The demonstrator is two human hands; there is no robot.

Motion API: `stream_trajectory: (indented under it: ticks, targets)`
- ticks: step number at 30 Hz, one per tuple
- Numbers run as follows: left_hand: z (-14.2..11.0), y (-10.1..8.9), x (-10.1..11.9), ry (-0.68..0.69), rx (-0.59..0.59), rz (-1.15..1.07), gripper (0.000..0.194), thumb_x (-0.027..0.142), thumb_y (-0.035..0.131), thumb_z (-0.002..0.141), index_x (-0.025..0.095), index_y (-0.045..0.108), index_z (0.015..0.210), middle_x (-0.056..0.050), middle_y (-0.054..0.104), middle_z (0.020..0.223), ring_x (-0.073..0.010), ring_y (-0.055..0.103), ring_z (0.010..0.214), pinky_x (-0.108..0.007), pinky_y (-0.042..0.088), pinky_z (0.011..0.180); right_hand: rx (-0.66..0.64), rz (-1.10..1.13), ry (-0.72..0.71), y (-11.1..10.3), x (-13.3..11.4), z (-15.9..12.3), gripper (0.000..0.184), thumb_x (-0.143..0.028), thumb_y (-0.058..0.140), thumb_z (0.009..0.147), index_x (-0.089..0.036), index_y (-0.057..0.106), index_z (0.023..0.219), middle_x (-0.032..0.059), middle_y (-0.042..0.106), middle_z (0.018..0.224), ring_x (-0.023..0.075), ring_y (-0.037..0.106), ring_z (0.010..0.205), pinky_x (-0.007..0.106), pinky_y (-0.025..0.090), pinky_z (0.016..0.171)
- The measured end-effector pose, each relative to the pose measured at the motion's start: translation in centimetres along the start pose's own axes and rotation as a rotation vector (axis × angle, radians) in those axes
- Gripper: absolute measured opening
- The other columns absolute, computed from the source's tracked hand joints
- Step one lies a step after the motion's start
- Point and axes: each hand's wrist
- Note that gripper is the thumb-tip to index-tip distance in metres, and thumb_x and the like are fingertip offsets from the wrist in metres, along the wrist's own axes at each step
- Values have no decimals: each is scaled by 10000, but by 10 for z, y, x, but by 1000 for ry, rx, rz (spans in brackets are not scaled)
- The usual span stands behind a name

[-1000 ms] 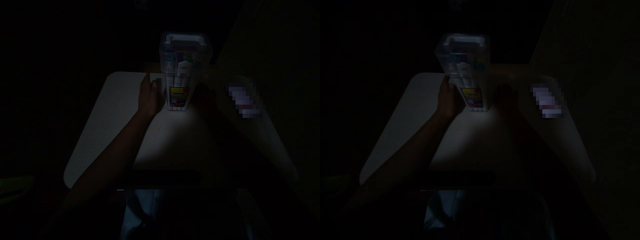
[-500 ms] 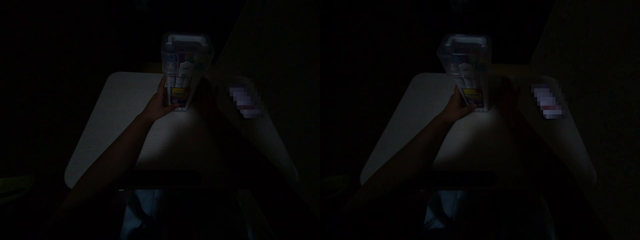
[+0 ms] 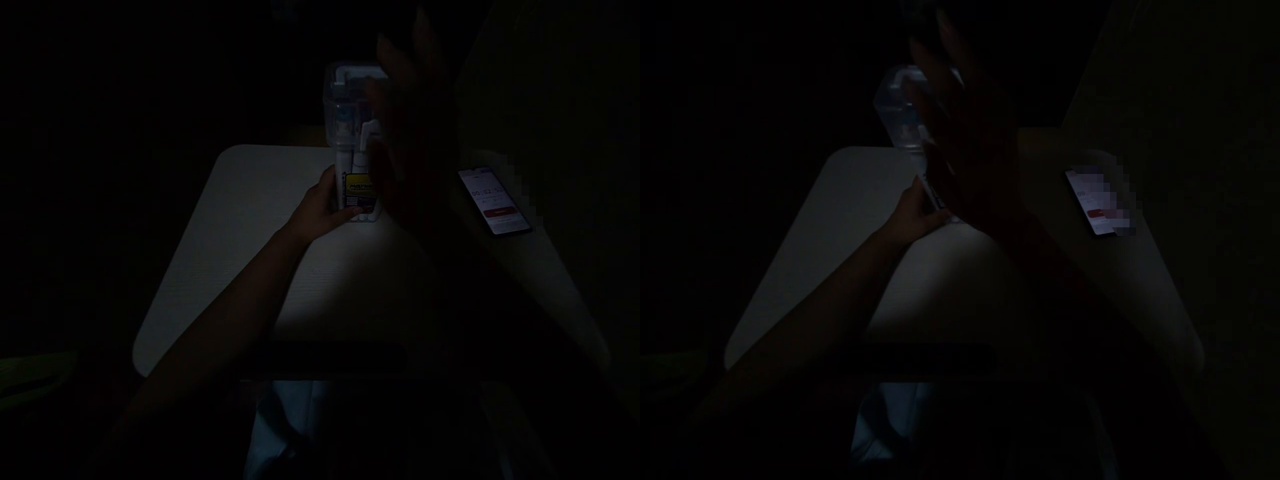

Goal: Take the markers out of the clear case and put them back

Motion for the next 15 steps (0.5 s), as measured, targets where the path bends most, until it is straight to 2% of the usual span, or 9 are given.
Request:
stream_trajectory:
  ticks: [3, 6, 10, 13, 15]
  targets:
    - [0, 0, -1, 4, -1, -16, 1082, 958, 628, 767, 233, 420, 1543, -173, 707, 1450, -374, 718, 1340, -523, 610, 1127, 45, -80, -43, -2, 6, 2, 511, -234, 494, 1058, -229, 586, 1560, 41, 431, 1720, 251, 263, 1697, 462, 96, 1466]
    - [0, 1, -3, -5, -5, -28, 1091, 957, 647, 752, 247, 412, 1546, -162, 717, 1439, -368, 726, 1326, -521, 618, 1114, 66, -37, 1, 1, 12, -2, 469, -307, 475, 1081, -286, 615, 1529, 3, 436, 1716, 237, 233, 1707, 470, 116, 1468]
    - [0, 2, -2, -8, 5, -25, 1067, 951, 644, 759, 258, 423, 1539, -150, 709, 1454, -360, 720, 1340, -523, 614, 1123, 56, -80, 55, 3, 10, -7, 496, -294, 353, 1102, -297, 612, 1525, -30, 400, 1732, 171, 226, 1706, 451, 123, 1471]
    - [0, 1, -1, -8, 7, -16, 1063, 953, 645, 757, 254, 434, 1530, -152, 713, 1445, -356, 722, 1334, -520, 612, 1127, 67, -51, 84, 2, 7, -7, 457, -318, 358, 1105, -327, 648, 1459, -37, 449, 1701, 167, 219, 1708, 470, 164, 1464]
    - [0, 1, 0, -10, 15, -5, 1066, 957, 639, 757, 255, 435, 1533, -155, 713, 1445, -362, 715, 1343, -527, 606, 1134, 36, -69, 47, 1, 6, -6, 429, -310, 382, 1101, -301, 666, 1422, -22, 507, 1660, 174, 271, 1692, 482, 183, 1460]
Point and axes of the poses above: each hand's wrist, its own z-axis towards the middle knuckle, its own y-axis out of the palm, x = y × z
